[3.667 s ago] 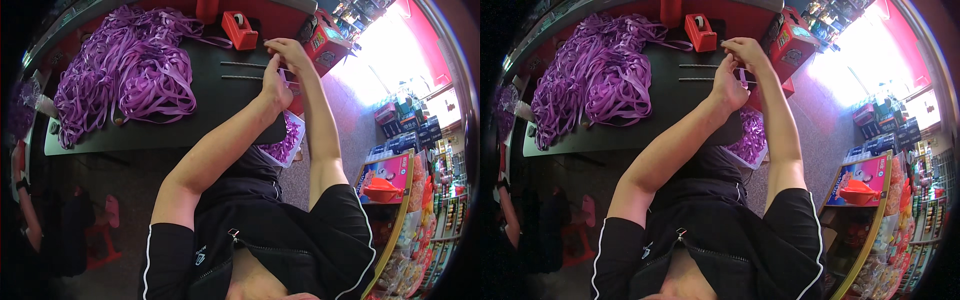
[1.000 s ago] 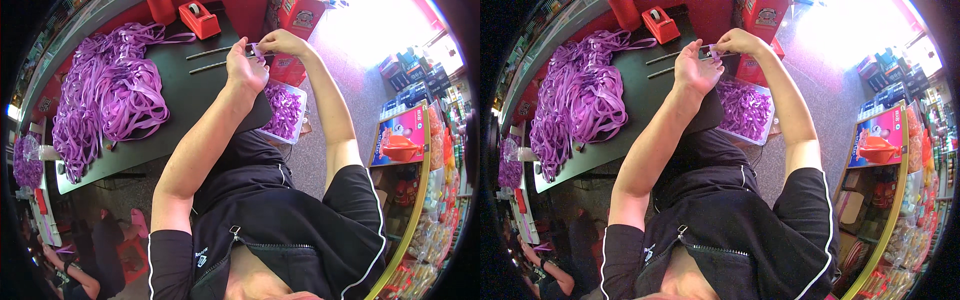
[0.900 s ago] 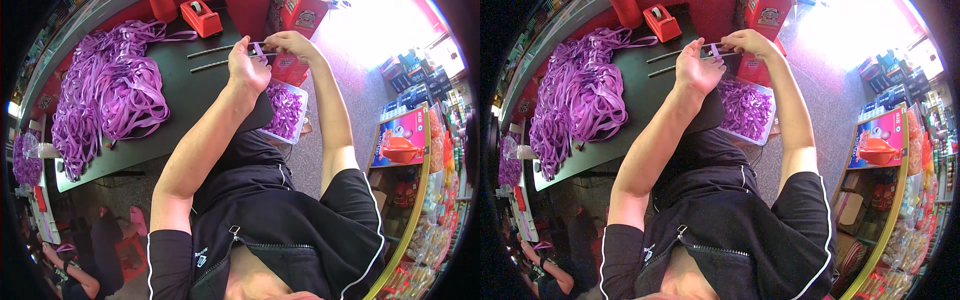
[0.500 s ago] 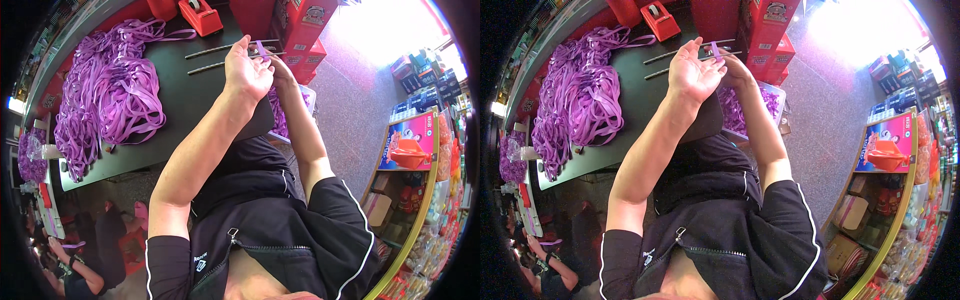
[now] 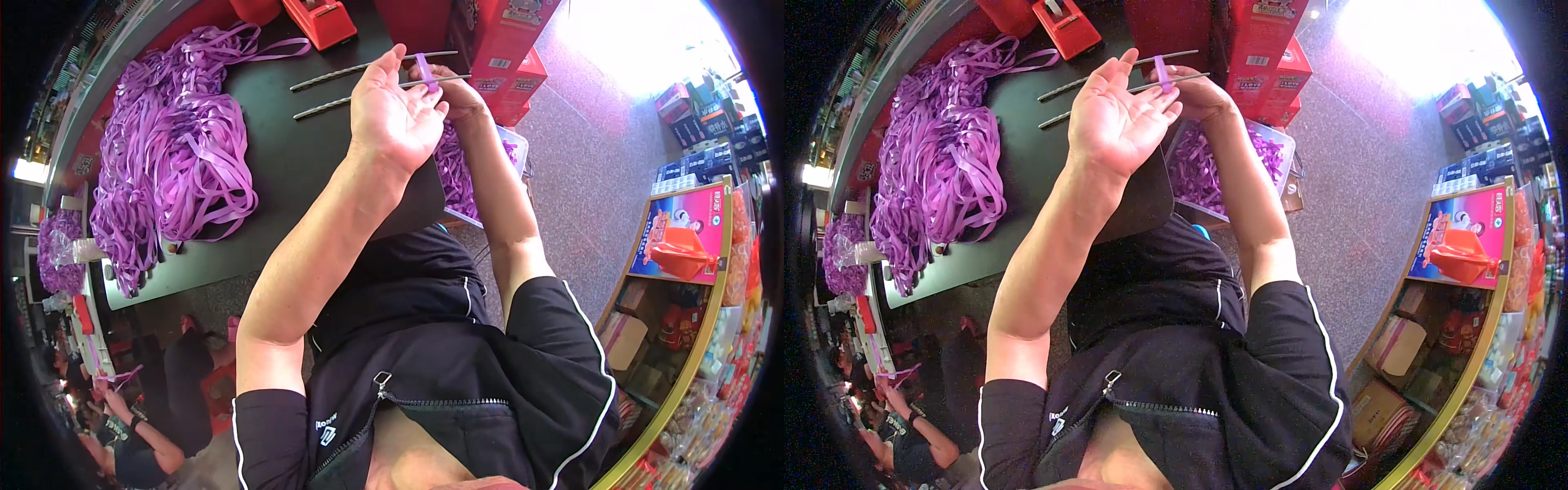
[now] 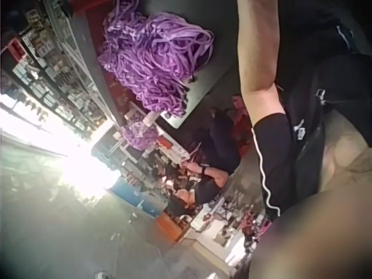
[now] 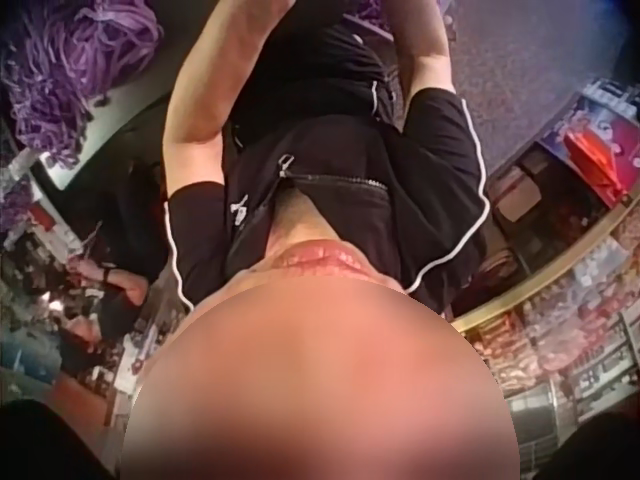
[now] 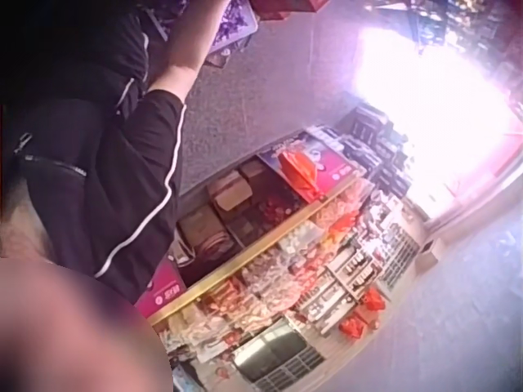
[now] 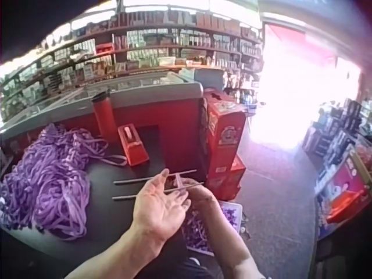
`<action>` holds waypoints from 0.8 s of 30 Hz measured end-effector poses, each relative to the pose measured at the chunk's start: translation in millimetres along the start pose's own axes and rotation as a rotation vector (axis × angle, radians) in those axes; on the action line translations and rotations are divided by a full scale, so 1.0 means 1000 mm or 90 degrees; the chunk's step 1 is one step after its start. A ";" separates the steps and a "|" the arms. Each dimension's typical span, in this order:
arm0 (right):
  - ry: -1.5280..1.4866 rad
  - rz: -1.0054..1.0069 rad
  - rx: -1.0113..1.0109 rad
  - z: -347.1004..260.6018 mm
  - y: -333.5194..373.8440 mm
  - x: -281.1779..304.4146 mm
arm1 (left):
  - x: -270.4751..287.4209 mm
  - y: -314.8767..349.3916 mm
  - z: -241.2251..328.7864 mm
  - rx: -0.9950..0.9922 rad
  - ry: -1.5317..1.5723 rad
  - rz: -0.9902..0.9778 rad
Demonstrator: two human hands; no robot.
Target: Wrapping purple ribbon around metal rods and securing with tape to create decorative elements.
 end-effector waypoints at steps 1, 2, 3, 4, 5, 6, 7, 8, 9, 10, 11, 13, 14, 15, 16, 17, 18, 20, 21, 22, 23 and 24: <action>0.022 -0.014 0.003 -0.004 0.001 -0.004 | 0.001 0.000 0.001 -0.001 0.000 0.002; 0.005 -0.017 -0.016 -0.005 0.002 -0.007 | 0.002 0.000 0.002 -0.002 0.000 0.001; -0.011 -0.020 -0.035 -0.007 0.002 -0.011 | 0.002 0.001 0.003 -0.003 -0.001 -0.001; 0.004 0.000 -0.063 -0.009 0.004 -0.011 | 0.001 0.001 0.002 -0.002 -0.001 -0.002; 0.006 0.000 -0.063 -0.016 0.004 -0.014 | 0.001 0.002 0.002 -0.002 0.002 0.010; 0.052 0.020 -0.100 -0.019 0.005 -0.012 | 0.001 0.003 0.002 -0.003 0.004 0.022; 0.099 0.040 -0.137 -0.020 0.007 -0.008 | 0.001 0.003 0.001 -0.003 0.005 0.018; 0.121 -0.019 -0.118 -0.026 0.004 -0.016 | 0.001 0.001 0.001 -0.001 0.005 0.011; 0.153 0.017 -0.148 -0.029 0.006 -0.010 | 0.000 0.000 0.000 0.001 0.006 0.002; 0.184 0.051 -0.180 -0.033 0.007 -0.008 | 0.000 0.001 0.001 -0.002 0.007 0.001; 0.232 0.123 -0.217 -0.037 0.012 -0.003 | 0.000 0.002 0.001 -0.003 0.010 0.012; 0.264 0.134 -0.236 -0.042 0.010 -0.007 | 0.001 0.003 0.001 -0.008 0.014 0.026; 0.294 0.148 -0.253 -0.044 0.011 -0.007 | 0.001 0.003 0.001 -0.008 0.015 0.023; 0.349 0.166 -0.240 -0.048 0.012 -0.006 | 0.001 0.003 0.002 -0.009 0.015 0.020; 0.353 0.167 -0.240 -0.050 0.013 -0.008 | 0.002 0.003 0.001 -0.009 0.015 0.017; 0.343 0.197 -0.265 -0.050 0.016 -0.004 | 0.002 0.002 0.001 -0.009 0.016 0.014; 0.332 0.228 -0.289 -0.051 0.020 -0.001 | 0.002 0.002 0.001 -0.008 0.013 0.014; 0.320 0.216 -0.286 -0.052 0.023 0.002 | 0.001 0.001 0.001 -0.007 0.010 0.010; 0.303 0.203 -0.283 -0.053 0.024 0.002 | 0.000 0.001 0.000 -0.006 0.013 0.012; 0.306 0.202 -0.285 -0.055 0.025 -0.003 | 0.001 0.001 0.000 -0.008 0.019 0.016; 0.306 0.175 -0.294 -0.056 0.026 -0.011 | 0.003 0.001 0.001 -0.009 0.021 0.014; 0.306 0.148 -0.304 -0.055 0.026 -0.018 | 0.005 0.000 0.003 -0.012 0.020 0.012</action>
Point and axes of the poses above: each hand's wrist, its own y-axis away from the middle knuckle, its own x-axis out of the back of the hand, z = x × y, the point moved 10 cm from there along -y, towards the middle knuckle, and after that the axes turned 11 degrees about x, right-handed, at the moved point
